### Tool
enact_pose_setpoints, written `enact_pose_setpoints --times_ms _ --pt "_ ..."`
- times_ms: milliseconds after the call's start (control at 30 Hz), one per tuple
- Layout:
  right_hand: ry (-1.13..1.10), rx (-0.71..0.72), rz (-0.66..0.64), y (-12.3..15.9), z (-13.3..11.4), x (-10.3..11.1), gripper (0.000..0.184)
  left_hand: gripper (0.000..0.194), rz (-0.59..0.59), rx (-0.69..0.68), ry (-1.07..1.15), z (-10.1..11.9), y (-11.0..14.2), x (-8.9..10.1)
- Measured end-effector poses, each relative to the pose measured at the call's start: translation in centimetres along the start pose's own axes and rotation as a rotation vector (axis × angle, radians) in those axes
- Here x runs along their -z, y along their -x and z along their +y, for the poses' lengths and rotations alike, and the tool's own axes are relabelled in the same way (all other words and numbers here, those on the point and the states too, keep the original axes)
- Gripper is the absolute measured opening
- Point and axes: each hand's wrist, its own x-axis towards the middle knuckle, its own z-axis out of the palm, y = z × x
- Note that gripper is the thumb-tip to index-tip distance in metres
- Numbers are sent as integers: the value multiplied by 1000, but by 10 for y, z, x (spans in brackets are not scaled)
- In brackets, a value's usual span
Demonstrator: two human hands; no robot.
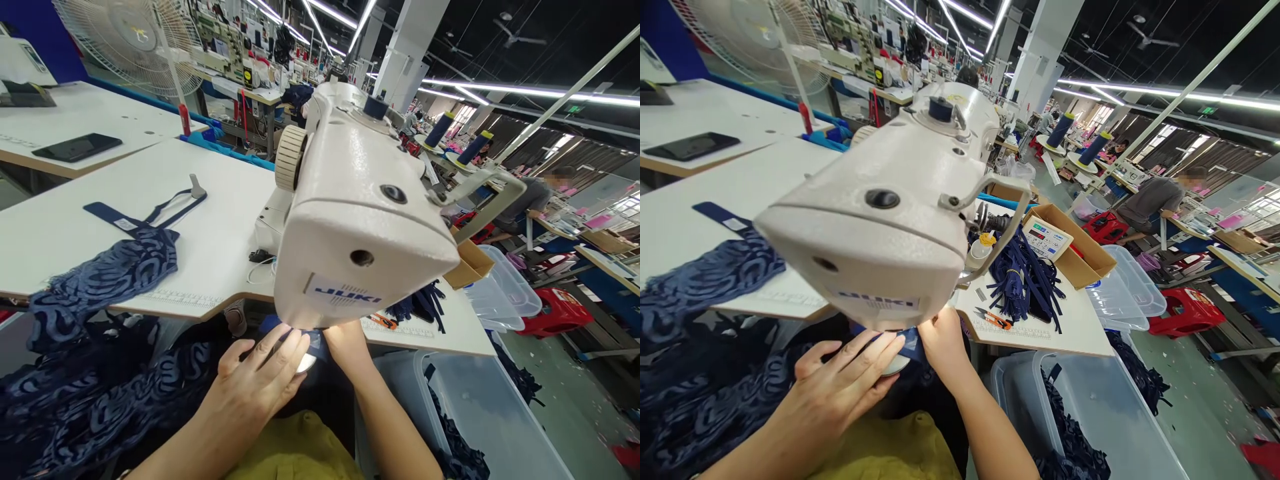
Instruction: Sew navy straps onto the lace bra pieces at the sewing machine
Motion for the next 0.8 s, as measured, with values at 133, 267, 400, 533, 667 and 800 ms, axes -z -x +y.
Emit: enact_pose_setpoints --times_ms 133,267,400,533,667,800 --pt "-1 55 -34 -6 0 -2 15 32 31 24 -7 6 -8 3" --pt "-25 96 -44 -9 -3 -1 25 32 85 9 -23 8 -14 5" --pt "-5 109 -46 -9 -3 0 29 28 73 13 -44 9 -13 3" --pt "25 110 -18 -10 1 0 27 26 88 17 -73 10 -14 1" --pt "30 103 -7 -9 3 -1 24 25 115 4 -95 11 -16 3" --pt "8 110 -10 -10 0 -2 25 25 28 -20 -113 11 -17 11"
